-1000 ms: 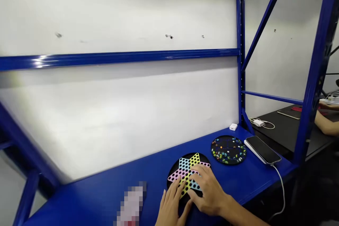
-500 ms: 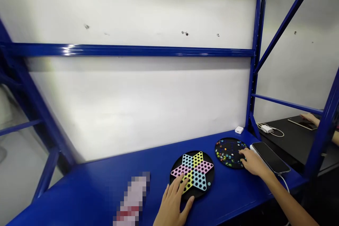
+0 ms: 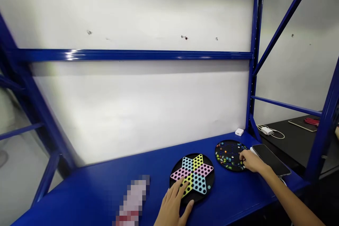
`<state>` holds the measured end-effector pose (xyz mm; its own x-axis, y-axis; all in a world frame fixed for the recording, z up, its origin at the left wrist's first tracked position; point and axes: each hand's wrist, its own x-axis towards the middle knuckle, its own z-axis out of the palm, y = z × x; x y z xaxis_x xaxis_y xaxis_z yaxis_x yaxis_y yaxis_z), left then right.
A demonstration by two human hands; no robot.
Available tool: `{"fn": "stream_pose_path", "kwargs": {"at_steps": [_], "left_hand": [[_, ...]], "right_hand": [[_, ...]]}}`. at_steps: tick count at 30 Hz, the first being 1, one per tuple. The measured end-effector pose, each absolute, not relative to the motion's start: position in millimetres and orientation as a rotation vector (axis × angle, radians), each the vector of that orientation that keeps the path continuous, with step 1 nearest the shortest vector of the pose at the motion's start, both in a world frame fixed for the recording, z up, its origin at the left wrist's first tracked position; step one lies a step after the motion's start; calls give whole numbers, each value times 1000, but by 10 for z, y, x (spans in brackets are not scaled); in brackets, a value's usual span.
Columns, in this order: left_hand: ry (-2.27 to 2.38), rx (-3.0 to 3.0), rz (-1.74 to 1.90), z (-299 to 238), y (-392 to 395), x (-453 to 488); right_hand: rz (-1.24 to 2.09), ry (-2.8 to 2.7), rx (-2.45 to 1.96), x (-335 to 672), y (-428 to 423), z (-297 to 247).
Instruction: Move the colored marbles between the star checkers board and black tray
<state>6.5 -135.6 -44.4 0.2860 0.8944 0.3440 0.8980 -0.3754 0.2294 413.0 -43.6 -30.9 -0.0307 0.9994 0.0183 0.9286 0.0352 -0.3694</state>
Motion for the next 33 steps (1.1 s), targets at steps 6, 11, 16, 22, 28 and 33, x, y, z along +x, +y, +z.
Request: {"fn": "stream_pose_path", "kwargs": {"at_steps": [6, 11, 16, 22, 28, 33], "left_hand": [[-1751, -2497, -687, -420, -1373, 85], [-1769, -2496, -711, -410, -1388, 109], [-1797, -2500, -727, -396, -1406, 120], [-1797, -2505, -757, -411, -1401, 111], [-1795, -2511, -760, -428, -1404, 110], [-1818, -2534, -723, -395, -1419, 121]], "right_hand": [[655, -1983, -1817, 4169, -403, -229], [931, -1750, -1874, 4277, -404, -161], [815, -1861, -1829, 4319, -410, -202], [627, -1884, -1768, 4177, -398, -155], [1206, -998, -1221, 4116, -392, -41], [1060, -1110, -1429, 4039, -397, -17]]}}
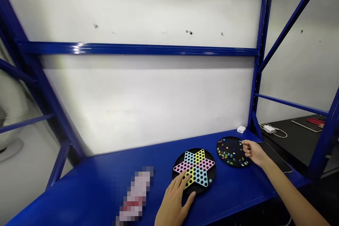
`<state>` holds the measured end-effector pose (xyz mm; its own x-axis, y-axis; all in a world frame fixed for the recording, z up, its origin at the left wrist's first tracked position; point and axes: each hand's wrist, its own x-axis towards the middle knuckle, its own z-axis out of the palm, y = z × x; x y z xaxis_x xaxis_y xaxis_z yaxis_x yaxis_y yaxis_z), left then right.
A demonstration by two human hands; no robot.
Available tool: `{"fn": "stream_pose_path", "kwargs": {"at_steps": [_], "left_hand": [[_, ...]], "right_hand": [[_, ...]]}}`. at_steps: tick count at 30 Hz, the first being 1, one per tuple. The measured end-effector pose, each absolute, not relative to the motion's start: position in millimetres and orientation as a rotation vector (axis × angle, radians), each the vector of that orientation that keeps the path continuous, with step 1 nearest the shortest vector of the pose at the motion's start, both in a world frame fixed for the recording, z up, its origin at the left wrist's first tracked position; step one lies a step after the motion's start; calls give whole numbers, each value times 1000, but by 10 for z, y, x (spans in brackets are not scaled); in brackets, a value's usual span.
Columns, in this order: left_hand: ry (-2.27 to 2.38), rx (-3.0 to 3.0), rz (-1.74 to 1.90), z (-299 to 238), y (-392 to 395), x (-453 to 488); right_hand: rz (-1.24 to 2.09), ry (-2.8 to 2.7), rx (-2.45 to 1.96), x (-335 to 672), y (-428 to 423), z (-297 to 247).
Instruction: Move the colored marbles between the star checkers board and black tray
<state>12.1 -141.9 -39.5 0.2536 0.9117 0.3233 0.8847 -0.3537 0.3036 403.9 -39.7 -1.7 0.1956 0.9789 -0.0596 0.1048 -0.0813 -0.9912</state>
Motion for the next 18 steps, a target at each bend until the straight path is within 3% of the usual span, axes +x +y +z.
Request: {"fn": "stream_pose_path", "kwargs": {"at_steps": [5, 10, 13, 18], "left_hand": [[1762, 2409, 659, -357, -1424, 135], [1746, 2428, 696, -376, -1422, 128], [1742, 2428, 697, -386, -1422, 123], [1758, 2424, 693, -377, -1430, 126]], "right_hand": [[585, -1749, -1851, 3946, -498, -98], [314, -2025, -2007, 3888, -590, -219], [460, -1902, -1841, 3858, -560, -220], [1221, -1153, -1318, 3777, -453, -87]]}}
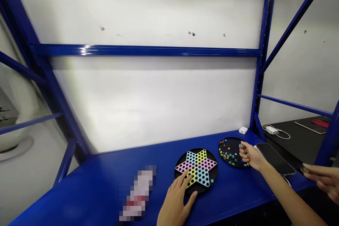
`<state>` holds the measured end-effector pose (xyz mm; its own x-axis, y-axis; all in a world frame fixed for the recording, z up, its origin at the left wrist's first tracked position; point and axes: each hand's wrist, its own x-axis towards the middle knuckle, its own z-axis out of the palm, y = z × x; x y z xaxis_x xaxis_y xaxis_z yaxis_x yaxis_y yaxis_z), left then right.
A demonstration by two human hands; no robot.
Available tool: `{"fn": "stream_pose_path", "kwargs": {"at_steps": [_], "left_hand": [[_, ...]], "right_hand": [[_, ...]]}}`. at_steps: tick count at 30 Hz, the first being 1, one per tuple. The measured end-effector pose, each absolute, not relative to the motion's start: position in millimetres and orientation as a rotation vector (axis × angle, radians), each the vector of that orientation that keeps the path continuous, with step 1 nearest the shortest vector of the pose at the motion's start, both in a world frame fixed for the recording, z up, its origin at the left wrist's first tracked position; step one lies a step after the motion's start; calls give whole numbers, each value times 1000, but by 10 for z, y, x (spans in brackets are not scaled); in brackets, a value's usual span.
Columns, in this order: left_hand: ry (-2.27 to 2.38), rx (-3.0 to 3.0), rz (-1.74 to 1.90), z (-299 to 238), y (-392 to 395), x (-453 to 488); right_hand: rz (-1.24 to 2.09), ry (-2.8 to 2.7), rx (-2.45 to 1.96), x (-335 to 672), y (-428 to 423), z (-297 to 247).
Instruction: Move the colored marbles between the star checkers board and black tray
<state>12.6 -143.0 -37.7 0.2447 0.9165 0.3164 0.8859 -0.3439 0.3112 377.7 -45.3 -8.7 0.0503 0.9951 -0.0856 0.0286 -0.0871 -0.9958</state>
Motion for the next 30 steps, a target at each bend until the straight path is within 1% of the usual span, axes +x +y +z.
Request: {"fn": "stream_pose_path", "kwargs": {"at_steps": [2, 3, 4, 8, 14, 15, 16, 20, 25, 27, 30], "left_hand": [[1756, 2427, 695, -371, -1434, 127], [1754, 2428, 701, -369, -1436, 126], [1751, 2430, 708, -366, -1438, 126], [1748, 2418, 711, -350, -1445, 131], [1760, 2389, 653, -330, -1451, 144], [1763, 2387, 655, -329, -1453, 145], [1764, 2389, 662, -329, -1454, 146], [1750, 2406, 696, -326, -1461, 149], [1747, 2403, 722, -344, -1457, 144], [1748, 2414, 744, -361, -1452, 139], [1749, 2426, 741, -382, -1446, 132]], "right_hand": [[1378, -990, -1214, 3735, -409, -61], [1377, -1004, -1236, 3714, -385, -63], [1307, -1086, -1323, 3694, -362, -75], [769, -1543, -1717, 3625, -293, -171], [257, -2067, -1983, 3512, -331, -273], [270, -2064, -1986, 3501, -333, -273], [355, -1988, -1956, 3497, -328, -265], [850, -1440, -1648, 3540, -257, -161], [1154, -1183, -1372, 3613, -170, -62], [1117, -1220, -1394, 3628, -142, -90], [856, -1416, -1590, 3638, -79, -164]]}}
